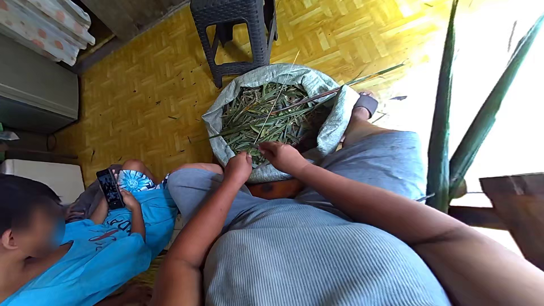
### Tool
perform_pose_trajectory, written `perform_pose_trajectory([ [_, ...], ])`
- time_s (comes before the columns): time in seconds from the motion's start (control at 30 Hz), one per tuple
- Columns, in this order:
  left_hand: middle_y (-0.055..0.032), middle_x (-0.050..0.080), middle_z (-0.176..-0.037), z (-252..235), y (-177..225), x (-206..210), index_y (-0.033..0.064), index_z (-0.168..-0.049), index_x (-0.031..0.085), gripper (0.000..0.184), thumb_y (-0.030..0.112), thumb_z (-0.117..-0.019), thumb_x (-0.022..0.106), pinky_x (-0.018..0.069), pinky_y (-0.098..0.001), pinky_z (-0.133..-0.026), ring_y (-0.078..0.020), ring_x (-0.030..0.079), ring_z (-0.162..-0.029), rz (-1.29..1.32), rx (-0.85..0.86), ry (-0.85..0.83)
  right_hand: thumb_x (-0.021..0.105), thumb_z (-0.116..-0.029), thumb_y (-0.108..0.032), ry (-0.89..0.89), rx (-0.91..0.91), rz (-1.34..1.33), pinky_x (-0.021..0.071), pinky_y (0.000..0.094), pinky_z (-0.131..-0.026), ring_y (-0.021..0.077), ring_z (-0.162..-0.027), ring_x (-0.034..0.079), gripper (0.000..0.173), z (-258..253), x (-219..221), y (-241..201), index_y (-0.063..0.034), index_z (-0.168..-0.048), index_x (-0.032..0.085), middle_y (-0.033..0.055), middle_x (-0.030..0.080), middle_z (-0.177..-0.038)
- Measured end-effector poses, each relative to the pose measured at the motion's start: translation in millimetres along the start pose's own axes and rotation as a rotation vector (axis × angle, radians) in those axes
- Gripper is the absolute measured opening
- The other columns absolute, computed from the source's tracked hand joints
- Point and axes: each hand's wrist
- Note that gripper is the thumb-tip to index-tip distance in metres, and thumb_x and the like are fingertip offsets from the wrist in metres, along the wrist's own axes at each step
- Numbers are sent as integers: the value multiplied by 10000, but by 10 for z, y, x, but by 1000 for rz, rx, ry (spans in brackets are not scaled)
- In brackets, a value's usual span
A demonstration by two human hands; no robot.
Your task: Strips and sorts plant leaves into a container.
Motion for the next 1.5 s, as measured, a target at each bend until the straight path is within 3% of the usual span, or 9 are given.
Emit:
perform_pose_trajectory([
  [0.3,-187,657,-900,161,-114,-20,-44,-1162,657,363,226,-1128,417,517,-490,-852,-299,638,-850,147,39,-79,405,-1124,-304,264,323,-149,410,733,-1019,523,-1240,579,447,-269,-437,412,-22,-1448,528,312,613,-1323],
  [0.4,-163,644,-886,125,-172,-16,-36,-1142,650,370,240,-1133,404,512,-462,-837,-271,623,-832,177,-3,-82,440,-1117,-325,346,358,-379,455,627,-1037,438,-1217,615,485,-261,-486,460,-32,-1502,466,284,609,-1344],
  [0.53,-187,665,-932,73,-109,8,-46,-1162,646,389,248,-1136,393,519,-472,-862,-281,642,-859,195,-4,-108,478,-1102,-232,101,373,-871,467,252,-587,91,-652,550,422,-99,-285,85,-74,-1492,449,69,644,-968],
  [0.67,-153,662,-929,86,-74,16,-25,-1193,647,361,252,-1129,424,524,-416,-811,-227,626,-815,262,23,-139,448,-1109,-287,-77,469,-1167,427,199,-462,71,-524,533,333,-105,-191,-5,-109,-1371,550,38,660,-808],
  [0.9,-22,596,-713,206,-316,-45,-38,-1183,645,332,230,-1118,461,502,-211,-627,-69,566,-603,560,-72,-277,408,-1126,-300,129,367,-972,425,197,-491,46,-542,519,356,-181,-347,174,-85,-1373,547,16,659,-860],
  [1.0,-33,585,-714,177,-289,-46,-47,-1166,638,337,230,-1122,450,492,-206,-597,-70,549,-576,567,-113,-232,415,-1127,-248,58,194,-458,524,457,-831,256,-892,659,404,-62,-286,100,-29,-1437,554,172,702,-1109],
  [1.07,-46,591,-752,115,-232,-46,-37,-1155,635,347,253,-1124,447,487,-230,-616,-83,541,-597,497,-116,-192,430,-1121,-245,-31,41,-271,510,585,-957,369,-1044,693,396,61,-173,-4,-28,-1412,589,219,714,-1156],
  [1.2,-122,657,-845,-5,-171,-41,-28,-1181,661,365,261,-1119,448,527,-396,-762,-201,610,-732,257,-48,-120,439,-1121,-227,-108,-126,-75,476,583,-1049,378,-1161,669,377,239,-2,-219,-27,-1381,624,209,696,-1241],
  [1.5,-232,694,-1155,121,106,19,-3,-1181,665,395,266,-1128,380,520,-598,-931,-389,667,-1142,-245,-33,19,360,-1132,-311,-160,66,233,469,655,-1008,444,-1231,620,438,123,-18,-362,-50,-1388,601,240,639,-1327],
])
Point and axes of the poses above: each hand's wrist, its own z-axis away from the middle knuckle, its own x-axis out of the palm, y = z × x
